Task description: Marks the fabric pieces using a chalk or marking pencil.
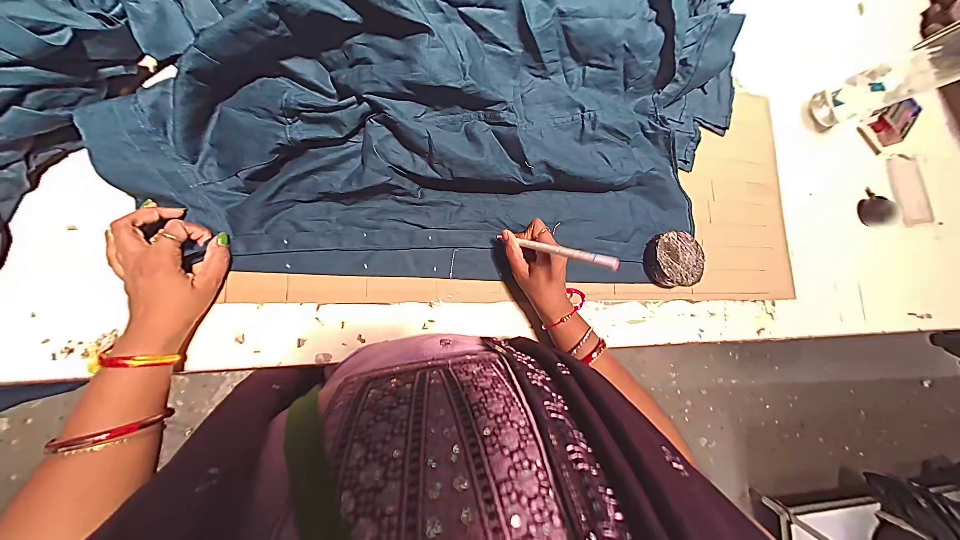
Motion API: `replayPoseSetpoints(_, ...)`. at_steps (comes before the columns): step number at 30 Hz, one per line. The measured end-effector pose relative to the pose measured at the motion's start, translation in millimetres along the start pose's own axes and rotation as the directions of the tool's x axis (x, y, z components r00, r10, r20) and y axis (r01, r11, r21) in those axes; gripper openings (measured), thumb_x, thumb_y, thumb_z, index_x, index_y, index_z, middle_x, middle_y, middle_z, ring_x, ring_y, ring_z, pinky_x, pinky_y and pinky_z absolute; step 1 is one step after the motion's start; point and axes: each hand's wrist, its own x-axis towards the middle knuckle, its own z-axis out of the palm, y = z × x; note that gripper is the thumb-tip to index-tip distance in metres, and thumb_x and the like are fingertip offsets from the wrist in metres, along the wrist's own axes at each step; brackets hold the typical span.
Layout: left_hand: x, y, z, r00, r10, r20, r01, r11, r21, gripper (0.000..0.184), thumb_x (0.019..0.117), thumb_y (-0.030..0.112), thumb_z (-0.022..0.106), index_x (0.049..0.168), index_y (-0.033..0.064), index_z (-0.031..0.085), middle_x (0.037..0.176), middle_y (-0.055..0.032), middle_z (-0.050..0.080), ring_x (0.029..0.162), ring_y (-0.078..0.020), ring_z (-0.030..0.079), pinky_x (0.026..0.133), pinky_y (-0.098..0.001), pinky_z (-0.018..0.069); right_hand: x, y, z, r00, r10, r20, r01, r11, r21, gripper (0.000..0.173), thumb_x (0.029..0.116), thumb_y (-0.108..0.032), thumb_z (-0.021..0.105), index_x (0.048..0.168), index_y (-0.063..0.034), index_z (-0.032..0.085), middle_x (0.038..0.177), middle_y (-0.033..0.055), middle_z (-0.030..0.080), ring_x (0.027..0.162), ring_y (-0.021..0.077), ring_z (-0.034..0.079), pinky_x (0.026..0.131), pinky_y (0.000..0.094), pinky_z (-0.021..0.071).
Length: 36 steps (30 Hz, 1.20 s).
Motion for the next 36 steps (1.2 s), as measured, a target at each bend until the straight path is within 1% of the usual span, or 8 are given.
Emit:
replayPoseSetpoints(4,-1,-7,2,1.0,-0.009,-0.001,0.009,1.0,0.014,0.052,0.0941,0.038,0.05,0.103,-0.0118,0.061,0.144,-0.0373,0.04,0.138,-0.0562,0.033,0.114,-0.0684,0.0214,3,2,-25,0.92,0.382,-0.089,-0.264,0.771,0.58,0.025,0.103,-0.019,0.059,0.079,-0.0205,0.051,0.06,-0.0116,0.049,0.046,-0.0033,0.043,0.043,0.014,0.0382)
replayPoseSetpoints(6,-1,-11,4,1.0,-0.002,-0.003,0.002,1.0,0.012,0.053,0.0957,0.039,0.049,0.103,-0.0118,0.061,0.146,-0.0369,0.04,0.14,-0.0547,0.033,0.115,-0.0667,0.0223,-6,8,-54,0.895,0.44,-0.078,-0.271,0.673,0.689,0.018,0.1035,-0.016,0.056,0.087,-0.0222,0.059,0.067,-0.0109,0.059,0.05,-0.002,0.049,0.047,0.0142,0.0428)
replayPoseSetpoints(11,-2,-16,6,1.0,0.027,0.003,-0.027,1.0,0.005,0.055,0.1004,0.038,0.046,0.107,-0.0147,0.061,0.144,-0.0396,0.043,0.14,-0.0548,0.036,0.117,-0.0619,0.026,-43,36,-101,0.954,0.295,0.061,-0.286,0.825,0.488,0.018,0.0931,-0.002,0.059,0.102,-0.0171,0.061,0.082,-0.0126,0.069,0.059,-0.0046,0.057,0.056,0.0137,0.0488)
replayPoseSetpoints(20,-2,-26,9,1.0,0.028,0.008,-0.028,0.999,0.016,0.056,0.1017,0.04,0.046,0.107,-0.0129,0.061,0.139,-0.039,0.047,0.134,-0.0528,0.043,0.113,-0.0597,0.0315,-44,36,-83,0.999,0.032,0.002,-0.032,0.996,0.088,0.013,0.0882,-0.009,0.06,0.08,-0.0071,0.05,0.066,-0.0053,0.053,0.058,-0.0054,0.049,0.056,0.0115,0.0413)
replayPoseSetpoints(23,-2,-25,9,1.0,0.023,0.012,-0.023,1.0,0.009,0.056,0.1014,0.04,0.046,0.108,-0.0131,0.062,0.14,-0.0389,0.047,0.136,-0.0533,0.041,0.114,-0.0603,0.0301,-35,33,-76,0.984,0.156,-0.085,-0.144,0.981,0.13,0.019,0.0914,-0.009,0.059,0.077,-0.01,0.048,0.06,-0.0082,0.045,0.051,-0.004,0.043,0.052,0.0131,0.0379)
replayPoseSetpoints(26,-3,-22,9,0.999,0.037,0.001,-0.037,0.999,0.014,0.055,0.1014,0.038,0.046,0.106,-0.0137,0.062,0.14,-0.0398,0.046,0.136,-0.0541,0.041,0.115,-0.0603,0.0289,-22,29,-74,0.937,0.334,-0.102,-0.286,0.9,0.329,0.015,0.0984,-0.007,0.056,0.085,-0.0134,0.051,0.062,-0.0102,0.054,0.046,-0.003,0.048,0.045,0.0149,0.0432)
replayPoseSetpoints(32,-2,-26,10,0.999,0.035,0.006,-0.035,0.999,0.014,0.056,0.1015,0.04,0.045,0.107,-0.0125,0.062,0.138,-0.0397,0.047,0.134,-0.0541,0.043,0.114,-0.061,0.0297,-14,32,-69,0.976,0.187,-0.108,-0.187,0.982,0.009,0.013,0.0987,-0.01,0.061,0.09,-0.0011,0.058,0.077,0.0009,0.06,0.067,-0.0018,0.057,0.065,0.0143,0.0481)
replayPoseSetpoints(36,-2,-24,9,0.999,0.033,0.009,-0.033,0.999,0.007,0.056,0.1016,0.04,0.046,0.107,-0.013,0.062,0.138,-0.0401,0.048,0.133,-0.0542,0.043,0.113,-0.0608,0.0308,-8,27,-71,0.975,0.197,-0.104,-0.207,0.973,-0.097,0.027,0.0999,-0.019,0.063,0.08,-0.0046,0.054,0.065,0.0013,0.048,0.055,0.0041,0.045,0.053,0.0195,0.0373)
